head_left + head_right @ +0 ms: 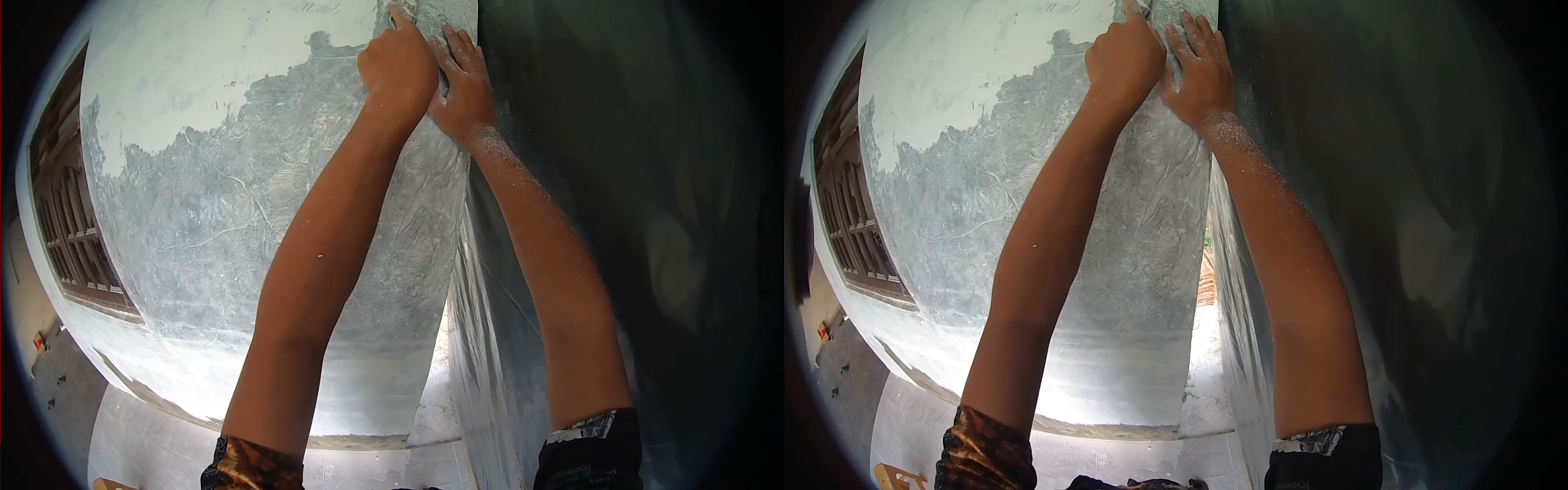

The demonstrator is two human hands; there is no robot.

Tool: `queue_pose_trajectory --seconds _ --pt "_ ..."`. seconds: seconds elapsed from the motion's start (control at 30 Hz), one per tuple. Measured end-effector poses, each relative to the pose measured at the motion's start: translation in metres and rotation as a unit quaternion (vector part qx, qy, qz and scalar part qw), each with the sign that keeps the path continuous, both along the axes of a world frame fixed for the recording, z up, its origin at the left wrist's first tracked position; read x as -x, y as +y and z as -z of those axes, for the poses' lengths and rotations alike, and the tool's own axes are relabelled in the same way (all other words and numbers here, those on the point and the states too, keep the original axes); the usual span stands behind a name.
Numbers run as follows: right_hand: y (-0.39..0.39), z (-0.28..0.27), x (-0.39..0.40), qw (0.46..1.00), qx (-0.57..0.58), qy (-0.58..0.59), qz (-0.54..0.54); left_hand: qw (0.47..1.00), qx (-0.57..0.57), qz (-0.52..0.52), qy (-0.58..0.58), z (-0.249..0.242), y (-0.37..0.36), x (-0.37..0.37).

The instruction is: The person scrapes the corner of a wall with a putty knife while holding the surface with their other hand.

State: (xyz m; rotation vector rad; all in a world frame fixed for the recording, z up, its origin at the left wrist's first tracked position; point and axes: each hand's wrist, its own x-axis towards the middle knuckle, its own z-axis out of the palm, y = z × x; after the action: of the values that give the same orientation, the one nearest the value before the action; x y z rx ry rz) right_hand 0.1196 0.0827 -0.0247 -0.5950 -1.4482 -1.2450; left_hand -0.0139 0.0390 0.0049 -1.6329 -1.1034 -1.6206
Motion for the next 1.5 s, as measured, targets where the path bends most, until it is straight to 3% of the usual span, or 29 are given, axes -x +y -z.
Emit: queue_pose_trajectory --seconds 0.1,0.2,0.27,0.37,0.63,0.77,0.9,0.97,1.03,1.2,1.3,1.37,1.5 --pt "0.001 0.000 -0.001 1.000 -0.005 -0.002 0.005 0.999 -0.001 0.028 -0.016 0.009 0.001 -0.004" --pt "0.000 0.001 0.000 1.000 -0.002 0.001 0.003 0.999 0.039 -0.025 0.022 0.027 -0.015 0.004" --pt "0.000 0.000 0.000 1.000 -0.001 0.001 0.002 0.997 0.075 0.017 0.011 0.024 -0.014 0.005" --pt "-0.002 0.001 0.001 1.000 0.005 0.002 0.000 1.000 -0.003 0.018 -0.003 -0.004 0.004 -0.003" --pt "-0.002 0.002 0.001 1.000 0.007 0.003 -0.009 0.998 0.058 0.012 0.003 0.014 -0.012 0.001" --pt "-0.001 0.001 0.000 1.000 0.008 0.001 0.002 0.999 0.031 -0.006 0.027 -0.018 0.001 0.007" --pt "-0.001 0.001 0.000 1.000 0.008 0.001 0.006 1.000 -0.013 0.024 0.003 -0.001 0.000 0.002" --pt "-0.002 0.001 0.000 1.000 0.011 0.001 0.001 0.997 0.069 0.028 -0.009 0.022 -0.018 0.009" --pt "-0.002 0.003 0.001 1.000 0.014 0.003 -0.005 0.998 0.069 0.009 0.001 0.031 -0.015 0.013" --pt "0.000 0.001 0.000 1.000 0.009 -0.002 -0.015 0.999 0.022 0.040 -0.018 0.012 -0.005 0.015" --pt "0.001 0.001 -0.001 1.000 0.008 -0.002 -0.006 1.000 -0.006 -0.003 -0.011 0.016 -0.009 0.014" --pt "0.001 0.001 -0.001 1.000 0.009 -0.002 -0.007 0.997 0.069 0.026 -0.020 0.038 -0.018 0.016" --pt "0.001 0.001 -0.001 1.000 0.011 0.000 -0.008 0.995 0.102 0.016 -0.015 0.041 -0.014 0.021"
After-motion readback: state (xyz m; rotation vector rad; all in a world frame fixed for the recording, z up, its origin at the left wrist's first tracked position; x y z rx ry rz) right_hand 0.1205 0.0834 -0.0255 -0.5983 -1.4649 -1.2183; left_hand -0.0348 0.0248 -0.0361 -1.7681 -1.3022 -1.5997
